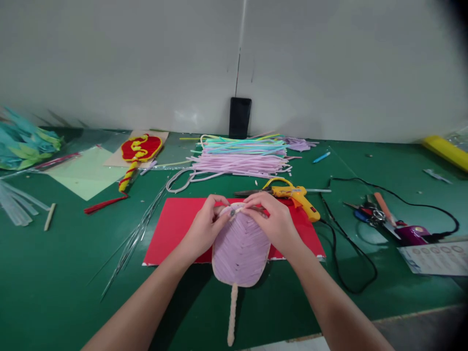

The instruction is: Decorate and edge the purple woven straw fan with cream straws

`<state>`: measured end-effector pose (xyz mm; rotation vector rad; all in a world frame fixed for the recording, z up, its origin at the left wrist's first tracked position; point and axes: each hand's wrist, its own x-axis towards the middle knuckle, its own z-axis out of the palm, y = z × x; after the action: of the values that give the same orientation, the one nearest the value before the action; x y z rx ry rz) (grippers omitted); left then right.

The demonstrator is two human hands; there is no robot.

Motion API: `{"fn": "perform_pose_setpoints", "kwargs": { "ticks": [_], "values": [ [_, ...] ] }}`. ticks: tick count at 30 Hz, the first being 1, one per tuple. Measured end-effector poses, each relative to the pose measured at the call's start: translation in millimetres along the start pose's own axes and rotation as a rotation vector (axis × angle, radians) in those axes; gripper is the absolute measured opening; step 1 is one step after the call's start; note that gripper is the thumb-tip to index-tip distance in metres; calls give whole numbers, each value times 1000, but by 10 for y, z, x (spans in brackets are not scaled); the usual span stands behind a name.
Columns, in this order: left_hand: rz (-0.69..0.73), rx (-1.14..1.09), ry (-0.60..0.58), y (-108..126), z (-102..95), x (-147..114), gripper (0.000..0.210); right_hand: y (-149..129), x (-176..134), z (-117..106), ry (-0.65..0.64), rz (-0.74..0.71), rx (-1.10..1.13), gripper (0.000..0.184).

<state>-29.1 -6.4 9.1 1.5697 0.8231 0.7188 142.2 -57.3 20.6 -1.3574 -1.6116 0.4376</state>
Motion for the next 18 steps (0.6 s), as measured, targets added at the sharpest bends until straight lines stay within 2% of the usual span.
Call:
{"fn": "perform_pose_setpoints", "kwargs": {
  "ticks": [6,14,18],
  "values": [
    [-34,-23,47,-31,4,-6,14,49,-8,88,56,-52,15,8],
    [-52,-52,44,-68,43,-14,14,75,-77,103,53,-118,-14,11],
    [-48,-40,54,-48,17,5,15,100,-62,57,53,-75,22,6]
  ]
}}
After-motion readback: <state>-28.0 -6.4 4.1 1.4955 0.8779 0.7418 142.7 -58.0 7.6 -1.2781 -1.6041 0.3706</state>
